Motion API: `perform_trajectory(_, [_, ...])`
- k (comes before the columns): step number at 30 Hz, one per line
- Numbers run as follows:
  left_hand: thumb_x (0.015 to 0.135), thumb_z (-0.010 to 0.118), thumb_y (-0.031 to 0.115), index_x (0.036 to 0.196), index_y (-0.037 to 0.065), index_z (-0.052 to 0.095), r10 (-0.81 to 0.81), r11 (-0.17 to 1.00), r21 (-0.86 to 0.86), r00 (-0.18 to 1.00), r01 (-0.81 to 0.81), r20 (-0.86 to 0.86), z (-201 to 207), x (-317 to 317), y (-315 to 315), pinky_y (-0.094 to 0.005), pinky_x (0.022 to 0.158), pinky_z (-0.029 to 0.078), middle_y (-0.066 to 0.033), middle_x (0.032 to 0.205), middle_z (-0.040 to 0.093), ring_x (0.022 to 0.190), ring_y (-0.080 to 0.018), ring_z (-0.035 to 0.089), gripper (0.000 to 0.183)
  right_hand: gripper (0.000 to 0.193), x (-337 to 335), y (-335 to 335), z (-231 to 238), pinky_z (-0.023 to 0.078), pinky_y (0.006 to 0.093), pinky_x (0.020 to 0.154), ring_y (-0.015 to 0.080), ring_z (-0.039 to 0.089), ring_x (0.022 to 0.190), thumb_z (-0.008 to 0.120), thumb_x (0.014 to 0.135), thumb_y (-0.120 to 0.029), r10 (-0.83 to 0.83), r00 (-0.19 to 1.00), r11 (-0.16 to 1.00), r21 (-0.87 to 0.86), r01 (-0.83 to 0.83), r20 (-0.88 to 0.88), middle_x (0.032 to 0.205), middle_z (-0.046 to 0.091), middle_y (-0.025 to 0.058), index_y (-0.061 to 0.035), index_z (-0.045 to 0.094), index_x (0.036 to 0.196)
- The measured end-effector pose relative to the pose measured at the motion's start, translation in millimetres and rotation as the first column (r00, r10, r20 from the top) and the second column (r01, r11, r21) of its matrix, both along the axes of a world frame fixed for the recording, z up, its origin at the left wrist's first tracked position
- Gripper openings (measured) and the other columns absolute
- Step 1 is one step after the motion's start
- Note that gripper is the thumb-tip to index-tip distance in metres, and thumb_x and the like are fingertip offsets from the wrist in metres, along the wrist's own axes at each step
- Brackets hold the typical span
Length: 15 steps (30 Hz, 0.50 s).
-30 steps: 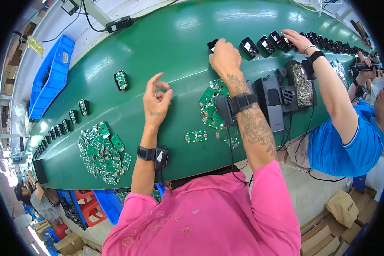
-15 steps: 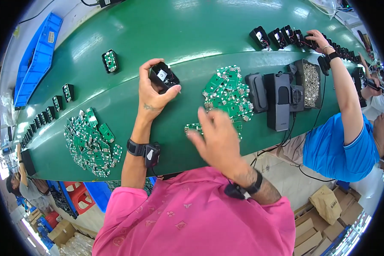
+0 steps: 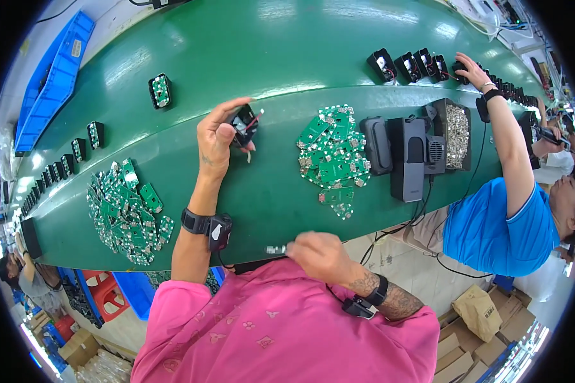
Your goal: The person assembles electronic devices by picking up a black housing and a circuit board, fitting the board into the housing, and pressing them together. After completing each assembly, the person places the finished device onto the green workbench alongside others.
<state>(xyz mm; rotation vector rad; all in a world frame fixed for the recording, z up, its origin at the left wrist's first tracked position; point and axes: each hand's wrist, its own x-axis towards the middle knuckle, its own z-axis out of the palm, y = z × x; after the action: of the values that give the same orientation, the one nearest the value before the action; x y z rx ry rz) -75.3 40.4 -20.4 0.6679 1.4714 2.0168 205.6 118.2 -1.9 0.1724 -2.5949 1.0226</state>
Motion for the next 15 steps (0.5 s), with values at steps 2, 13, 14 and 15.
perform_trajectory(2, [0.078,0.081,0.052,0.115,0.003,0.07,0.018,0.999,0.042,0.985,-0.011,-0.172,-17.7,-3.1,-0.2,-0.0243,0.055,0.05,-0.0039,0.087,0.066,0.073,-0.0101,0.063,0.062,0.007,-20.2,3.4,7.1,0.053,0.0327,0.063,0.0209,0.066,0.071,0.067,0.083,0.006,-0.267,0.963,0.951,-0.155,0.268,0.025,0.081,0.064,0.0084,0.0033,0.064,0.089])
perform_trajectory(13, [0.069,0.087,0.044,0.108,-0.001,0.073,-0.134,0.982,-0.181,0.885,0.058,-0.445,0.5,7.7,-1.8,-0.0253,0.069,0.053,-0.0068,0.087,0.072,0.078,-0.0118,0.068,0.061,0.018,-116.2,7.5,12.1,0.057,0.0242,0.069,0.0142,0.069,0.078,0.061,0.095,0.003,-0.466,0.823,0.292,-0.822,0.489,0.324,0.103,0.062,0.011,0.0126,0.062,0.111])
perform_trajectory(14, [0.069,0.087,0.045,0.108,-0.001,0.073,-0.142,0.975,-0.216,0.89,0.05,-0.433,1.2,7.8,-2.0,-0.026,0.071,0.054,-0.0076,0.089,0.073,0.079,-0.0126,0.068,0.062,0.019,-116.5,6.5,12.4,0.057,0.0243,0.068,0.0143,0.069,0.077,0.061,0.095,0.003,-0.491,0.819,0.314,-0.816,0.485,0.298,0.104,0.061,0.0112,0.0128,0.062,0.111])
perform_trajectory(15, [0.069,0.086,0.046,0.109,-0.001,0.073,-0.149,0.967,-0.252,0.896,0.043,-0.419,1.9,8.0,-1.7,-0.0266,0.072,0.054,-0.0085,0.091,0.074,0.081,-0.0134,0.069,0.063,0.019,-116.7,5.9,12.4,0.057,0.0243,0.068,0.0143,0.069,0.077,0.061,0.095,0.002,-0.514,0.814,0.336,-0.809,0.482,0.271,0.105,0.061,0.0114,0.0129,0.062,0.111])
